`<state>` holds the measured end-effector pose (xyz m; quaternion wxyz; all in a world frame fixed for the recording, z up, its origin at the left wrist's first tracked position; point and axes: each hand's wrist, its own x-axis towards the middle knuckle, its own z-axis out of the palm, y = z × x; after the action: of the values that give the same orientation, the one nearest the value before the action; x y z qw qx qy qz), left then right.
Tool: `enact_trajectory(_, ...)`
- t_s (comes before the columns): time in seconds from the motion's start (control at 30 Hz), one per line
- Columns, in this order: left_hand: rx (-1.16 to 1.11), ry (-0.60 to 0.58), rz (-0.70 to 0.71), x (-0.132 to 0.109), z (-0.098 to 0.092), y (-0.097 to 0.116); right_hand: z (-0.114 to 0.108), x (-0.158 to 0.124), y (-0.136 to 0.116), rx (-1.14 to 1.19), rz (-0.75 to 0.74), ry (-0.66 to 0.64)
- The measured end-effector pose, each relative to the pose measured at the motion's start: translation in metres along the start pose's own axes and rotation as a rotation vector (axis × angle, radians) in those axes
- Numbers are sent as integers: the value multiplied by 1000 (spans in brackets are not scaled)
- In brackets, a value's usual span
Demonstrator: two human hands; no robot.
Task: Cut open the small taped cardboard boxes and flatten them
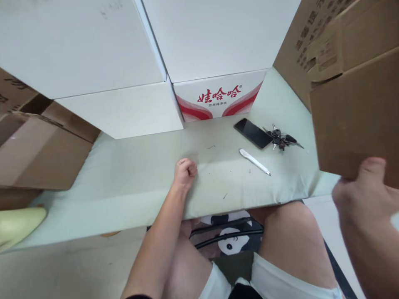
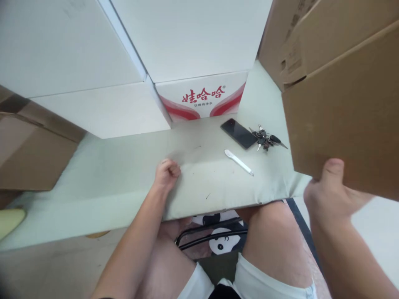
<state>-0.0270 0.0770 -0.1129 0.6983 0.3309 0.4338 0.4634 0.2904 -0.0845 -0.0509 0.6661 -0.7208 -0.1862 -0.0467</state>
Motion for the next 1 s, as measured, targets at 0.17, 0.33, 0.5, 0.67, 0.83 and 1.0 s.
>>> enact_trajectory(0.17, -65, -18, -65, -1, 6, 6, 116, 36, 38, 154, 19, 77)
enact_trajectory(0.33, -93, -43, -119, 4, 15, -1, 218, 71, 49, 99, -117, -207)
enact_trajectory(0.5, -103, -62, -149, 6, 12, -5, 269, 100, 59, -71, -138, -386)
enact_trajectory(0.67, -108, -83, -164, 7, 10, -5, 277, 112, 83, -155, -186, -552)
enact_trajectory(0.83, -106, -101, -166, 7, 11, -7, 274, 110, 92, -255, -241, -685)
enact_trajectory(1.0, -104, -108, -153, 6, 12, -6, 266, 110, 97, -254, -198, -754)
